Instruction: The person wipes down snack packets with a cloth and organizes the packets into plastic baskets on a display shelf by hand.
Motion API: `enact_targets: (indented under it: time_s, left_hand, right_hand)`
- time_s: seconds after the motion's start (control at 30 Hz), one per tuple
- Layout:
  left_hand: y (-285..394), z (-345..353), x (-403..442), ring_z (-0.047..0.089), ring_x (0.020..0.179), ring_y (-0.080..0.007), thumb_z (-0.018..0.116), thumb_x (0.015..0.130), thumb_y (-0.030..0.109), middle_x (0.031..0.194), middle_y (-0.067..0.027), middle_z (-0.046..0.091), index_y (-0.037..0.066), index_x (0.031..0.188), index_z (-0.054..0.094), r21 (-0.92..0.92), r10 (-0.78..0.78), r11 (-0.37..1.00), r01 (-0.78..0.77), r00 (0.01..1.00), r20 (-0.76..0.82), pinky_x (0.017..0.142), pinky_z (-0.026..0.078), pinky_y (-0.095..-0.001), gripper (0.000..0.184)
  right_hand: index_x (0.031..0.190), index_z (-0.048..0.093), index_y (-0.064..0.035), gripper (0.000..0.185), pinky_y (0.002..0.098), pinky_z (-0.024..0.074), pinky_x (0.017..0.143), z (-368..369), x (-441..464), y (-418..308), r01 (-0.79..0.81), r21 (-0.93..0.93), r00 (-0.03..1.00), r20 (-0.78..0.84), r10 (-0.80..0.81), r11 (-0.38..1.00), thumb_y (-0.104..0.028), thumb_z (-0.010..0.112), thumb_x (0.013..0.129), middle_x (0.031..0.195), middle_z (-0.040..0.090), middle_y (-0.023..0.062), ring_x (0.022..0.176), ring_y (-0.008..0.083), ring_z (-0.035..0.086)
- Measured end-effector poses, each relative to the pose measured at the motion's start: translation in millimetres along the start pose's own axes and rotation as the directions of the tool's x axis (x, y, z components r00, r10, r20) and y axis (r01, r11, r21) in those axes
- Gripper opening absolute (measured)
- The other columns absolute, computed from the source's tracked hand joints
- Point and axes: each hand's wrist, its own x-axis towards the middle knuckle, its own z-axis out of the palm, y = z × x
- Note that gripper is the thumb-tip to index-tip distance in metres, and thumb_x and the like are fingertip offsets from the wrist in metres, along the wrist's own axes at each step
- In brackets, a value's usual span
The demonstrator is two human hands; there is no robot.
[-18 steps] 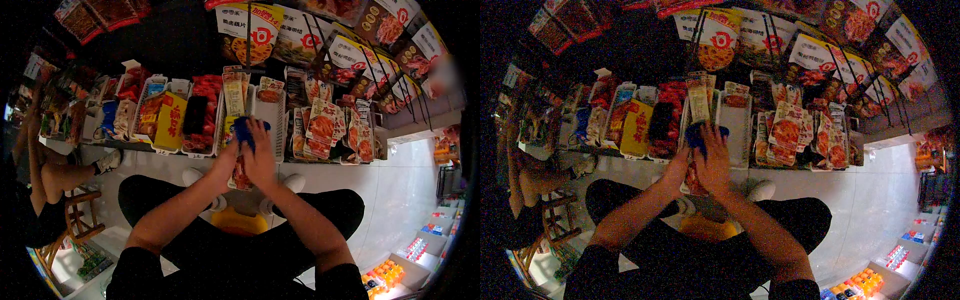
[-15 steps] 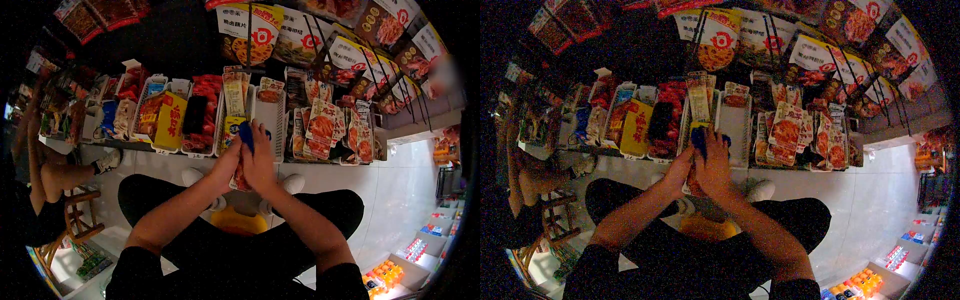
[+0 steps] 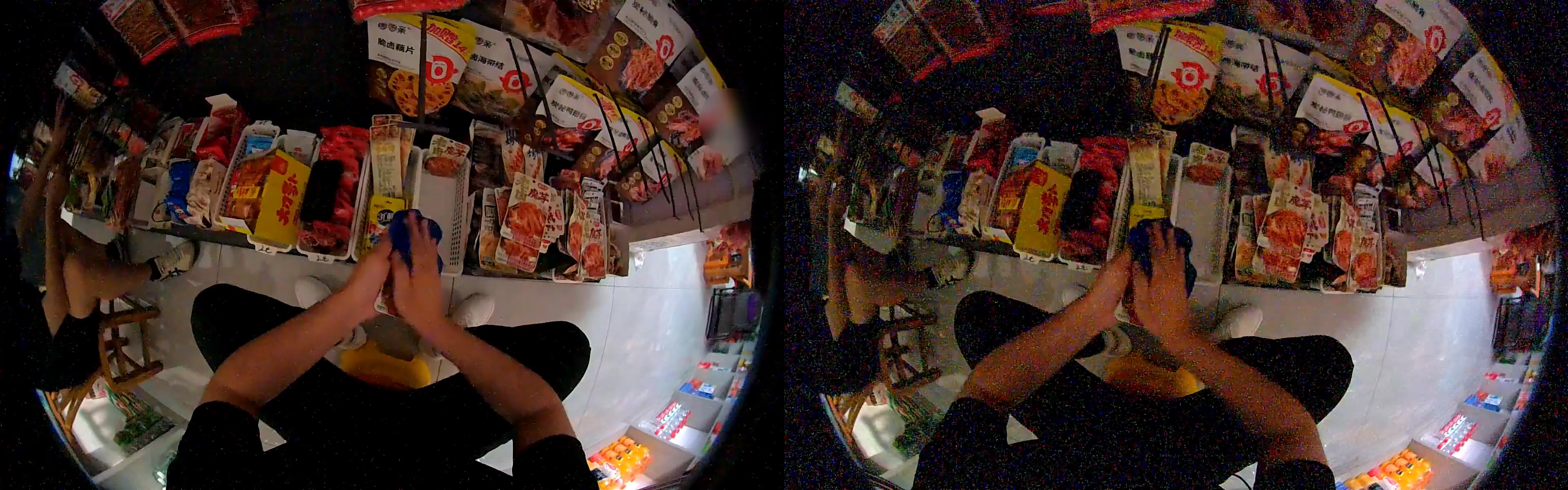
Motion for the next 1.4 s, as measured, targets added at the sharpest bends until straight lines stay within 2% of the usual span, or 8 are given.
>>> enact_targets:
  time_s: [0.7, 0.83, 0.97, 1.03, 1.17, 1.2, 1.27, 1.4]
  left_hand:
    - [10, 6, -19, 0.053, 0.109, -0.0196, 0.035, 0.093, 0.054, 0.118, -0.008, 0.055, 0.011, 0.131, 0.042, -0.062, -0.003, 0.998, 0.005, 0.999, 0.037, 0.092, 0.044, -0.0347, 0.057]
    - [24, 23, -32, 0.057, 0.105, -0.0217, 0.044, 0.086, 0.061, 0.119, -0.0111, 0.055, 0.01, 0.132, 0.039, 0.154, -0.09, 0.982, 0.106, 0.99, -0.107, 0.088, 0.047, -0.0373, 0.07]
    - [25, -1, -10, 0.062, 0.096, -0.0209, 0.041, 0.092, 0.051, 0.112, -0.0105, 0.06, 0.008, 0.124, 0.047, -0.079, -0.112, 0.99, 0.115, 0.993, 0.039, 0.08, 0.052, -0.0366, 0.054]
    - [29, -7, -1, 0.062, 0.095, -0.0222, 0.039, 0.093, 0.051, 0.109, -0.0113, 0.061, 0.006, 0.121, 0.05, -0.19, -0.082, 0.977, 0.097, 0.993, 0.083, 0.08, 0.052, -0.0376, 0.054]
    - [29, -10, -4, 0.062, 0.093, -0.0222, 0.039, 0.094, 0.049, 0.112, -0.0108, 0.06, 0.006, 0.119, 0.051, -0.258, -0.024, 0.962, 0.085, 0.973, 0.232, 0.079, 0.052, -0.0378, 0.051]
    - [23, 4, -9, 0.06, 0.098, -0.0208, 0.039, 0.094, 0.049, 0.117, -0.0101, 0.056, 0.008, 0.122, 0.049, -0.046, 0.11, 0.992, -0.113, 0.991, -0.075, 0.081, 0.051, -0.0379, 0.051]
    - [17, 4, -15, 0.058, 0.102, -0.0205, 0.038, 0.094, 0.05, 0.12, -0.0095, 0.054, 0.009, 0.126, 0.046, -0.063, 0.072, 0.995, -0.074, 0.997, -0.031, 0.084, 0.05, -0.0378, 0.053]
    - [20, 29, -36, 0.056, 0.105, -0.0213, 0.036, 0.095, 0.051, 0.122, -0.0088, 0.052, 0.012, 0.132, 0.04, 0.033, -0.139, 0.989, 0.145, 0.98, -0.143, 0.088, 0.047, -0.0376, 0.054]
  right_hand:
    - [0.135, 0.035, 0.0002, 0.051, 0.0498, 0.0165, 0.11, -2, 9, 4, 0.089, -0.097, 0.995, -0.031, -0.092, 0.991, -0.019, 0.044, 0.088, 0.143, 0.031, 0.0175, 0.134, 0.0415, 0.022]
    - [0.123, 0.045, 0.0037, 0.044, 0.045, 0.0352, 0.098, -25, 34, 3, -0.518, 0.299, 0.845, 0.037, 0.533, 0.801, -0.026, 0.043, 0.091, 0.119, 0.05, 0.0273, 0.114, 0.0422, 0.045]
    - [0.113, 0.05, 0.0057, 0.045, 0.0422, 0.0411, 0.084, -15, 33, 47, -0.428, 0.3, 0.79, -0.335, 0.514, 0.852, -0.034, 0.041, 0.093, 0.093, 0.058, 0.0229, 0.091, 0.0372, 0.056]
    - [0.114, 0.049, 0.006, 0.047, 0.0415, 0.041, 0.085, -46, 39, -3, -0.514, 0.493, 0.7, -0.232, 0.675, 0.702, -0.035, 0.04, 0.093, 0.095, 0.058, 0.0214, 0.091, 0.0364, 0.056]
    - [0.13, 0.038, 0.0047, 0.052, 0.0429, 0.0284, 0.106, -27, 15, -16, -0.094, 0.114, 0.993, -0.057, 0.101, 0.989, -0.027, 0.045, 0.09, 0.134, 0.039, 0.0261, 0.125, 0.0388, 0.037]
    - [0.131, 0.037, 0.0044, 0.051, 0.0437, 0.027, 0.106, -23, 14, -17, 0.042, -0.038, 0.998, -0.039, -0.043, 0.998, -0.026, 0.045, 0.09, 0.135, 0.038, 0.0261, 0.126, 0.0394, 0.036]
    - [0.132, 0.036, 0.0038, 0.051, 0.0454, 0.0243, 0.108, -16, 11, -16, 0.304, -0.321, 0.951, 0.056, -0.303, 0.897, -0.024, 0.044, 0.091, 0.136, 0.037, 0.0263, 0.128, 0.0405, 0.034]
    - [0.136, 0.033, -0.0004, 0.048, 0.0436, 0.0178, 0.109, -18, 30, 8, -0.069, 0.047, 0.996, -0.046, 0.071, 0.997, -0.016, 0.041, 0.092, 0.139, 0.034, 0.0258, 0.13, 0.0426, 0.027]
